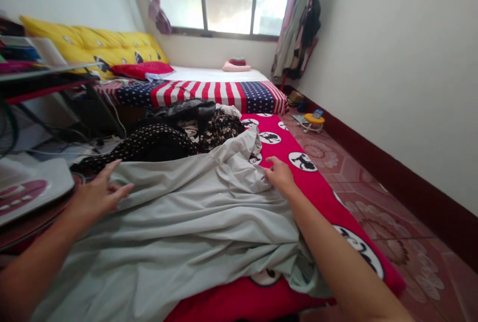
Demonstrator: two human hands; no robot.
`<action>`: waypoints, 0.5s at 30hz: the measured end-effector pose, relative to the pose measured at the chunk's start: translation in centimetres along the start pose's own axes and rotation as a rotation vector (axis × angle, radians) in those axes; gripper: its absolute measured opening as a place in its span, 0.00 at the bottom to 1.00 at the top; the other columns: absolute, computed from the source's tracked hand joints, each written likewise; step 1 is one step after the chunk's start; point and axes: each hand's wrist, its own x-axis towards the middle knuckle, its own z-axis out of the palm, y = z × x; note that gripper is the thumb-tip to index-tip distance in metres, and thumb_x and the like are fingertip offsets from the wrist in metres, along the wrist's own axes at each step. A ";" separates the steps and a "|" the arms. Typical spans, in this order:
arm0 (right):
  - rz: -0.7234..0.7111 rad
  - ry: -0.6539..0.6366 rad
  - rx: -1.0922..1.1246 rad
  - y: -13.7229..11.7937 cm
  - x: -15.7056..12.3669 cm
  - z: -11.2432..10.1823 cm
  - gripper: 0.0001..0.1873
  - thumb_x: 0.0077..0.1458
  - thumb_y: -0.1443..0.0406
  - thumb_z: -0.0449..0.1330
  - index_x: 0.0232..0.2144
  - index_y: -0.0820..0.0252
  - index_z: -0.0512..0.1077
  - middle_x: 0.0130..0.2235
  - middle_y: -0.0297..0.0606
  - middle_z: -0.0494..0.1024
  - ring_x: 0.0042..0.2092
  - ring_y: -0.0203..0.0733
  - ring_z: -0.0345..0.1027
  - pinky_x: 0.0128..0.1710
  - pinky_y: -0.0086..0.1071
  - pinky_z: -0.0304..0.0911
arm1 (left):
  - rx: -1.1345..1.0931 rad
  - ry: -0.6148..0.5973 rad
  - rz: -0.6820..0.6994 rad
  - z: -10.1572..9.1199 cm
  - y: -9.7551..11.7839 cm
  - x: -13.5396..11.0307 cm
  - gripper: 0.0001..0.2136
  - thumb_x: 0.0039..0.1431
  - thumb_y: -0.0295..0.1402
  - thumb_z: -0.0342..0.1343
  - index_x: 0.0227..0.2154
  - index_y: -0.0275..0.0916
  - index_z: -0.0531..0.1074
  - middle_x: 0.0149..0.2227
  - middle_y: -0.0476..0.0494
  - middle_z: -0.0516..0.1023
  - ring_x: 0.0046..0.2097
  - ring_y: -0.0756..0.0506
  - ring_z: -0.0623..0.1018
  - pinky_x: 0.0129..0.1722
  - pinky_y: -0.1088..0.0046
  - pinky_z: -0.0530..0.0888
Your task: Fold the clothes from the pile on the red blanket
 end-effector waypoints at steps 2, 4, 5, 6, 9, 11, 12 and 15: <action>0.048 -0.051 0.082 -0.2 1.1 1.9 0.20 0.42 0.68 0.64 0.41 0.60 0.75 0.15 0.27 0.70 0.18 0.35 0.62 0.22 0.26 0.57 | -0.054 -0.107 -0.004 1.4 2.1 1.3 0.38 0.55 0.48 0.52 0.65 0.37 0.48 0.19 0.54 0.75 0.26 0.40 0.79 0.31 0.68 0.70; 0.061 -0.066 0.152 0.1 1.7 3.2 0.14 0.37 0.69 0.66 0.33 0.60 0.76 0.14 0.26 0.69 0.17 0.33 0.61 0.20 0.24 0.55 | -0.096 -0.180 -0.035 2.6 3.0 2.2 0.36 0.54 0.46 0.54 0.63 0.35 0.53 0.19 0.54 0.75 0.25 0.41 0.79 0.31 0.69 0.71; 0.070 -0.068 0.200 0.3 1.8 3.5 0.11 0.35 0.69 0.67 0.28 0.60 0.75 0.14 0.26 0.69 0.17 0.32 0.61 0.19 0.23 0.54 | -0.125 -0.192 -0.053 3.0 3.0 2.4 0.33 0.53 0.45 0.54 0.60 0.35 0.58 0.19 0.53 0.76 0.24 0.42 0.78 0.30 0.69 0.71; 0.084 -0.067 0.253 0.5 1.8 3.5 0.08 0.34 0.68 0.67 0.24 0.61 0.74 0.14 0.27 0.69 0.17 0.32 0.61 0.18 0.23 0.53 | -0.165 -0.190 -0.069 3.3 2.9 2.5 0.29 0.53 0.44 0.54 0.55 0.36 0.63 0.20 0.52 0.76 0.23 0.42 0.78 0.29 0.69 0.72; 0.147 -0.018 0.445 1.0 1.2 2.8 0.09 0.38 0.63 0.66 0.21 0.61 0.70 0.15 0.30 0.70 0.15 0.32 0.60 0.14 0.23 0.52 | -0.445 -0.109 -0.142 3.6 2.5 2.1 0.16 0.52 0.45 0.55 0.37 0.37 0.71 0.22 0.48 0.77 0.22 0.44 0.77 0.24 0.71 0.72; 0.184 0.065 0.587 1.0 0.8 1.8 0.10 0.40 0.61 0.64 0.24 0.61 0.69 0.19 0.33 0.74 0.17 0.34 0.64 0.14 0.24 0.57 | -0.729 -0.019 -0.218 3.4 2.5 1.6 0.14 0.50 0.44 0.57 0.33 0.37 0.70 0.24 0.47 0.77 0.24 0.45 0.78 0.24 0.72 0.75; 0.194 0.116 0.654 1.0 0.7 1.3 0.11 0.41 0.61 0.64 0.26 0.60 0.69 0.21 0.35 0.76 0.19 0.35 0.67 0.16 0.24 0.61 | -0.862 0.045 -0.253 3.1 2.7 1.5 0.14 0.49 0.42 0.59 0.33 0.37 0.69 0.25 0.47 0.78 0.25 0.45 0.79 0.26 0.71 0.77; 0.200 0.270 0.817 0.7 1.0 0.1 0.12 0.43 0.61 0.63 0.29 0.59 0.66 0.26 0.36 0.78 0.26 0.37 0.74 0.22 0.25 0.68 | -1.113 0.282 -0.263 2.6 3.4 1.6 0.14 0.47 0.37 0.63 0.35 0.35 0.69 0.31 0.47 0.78 0.31 0.46 0.80 0.38 0.66 0.80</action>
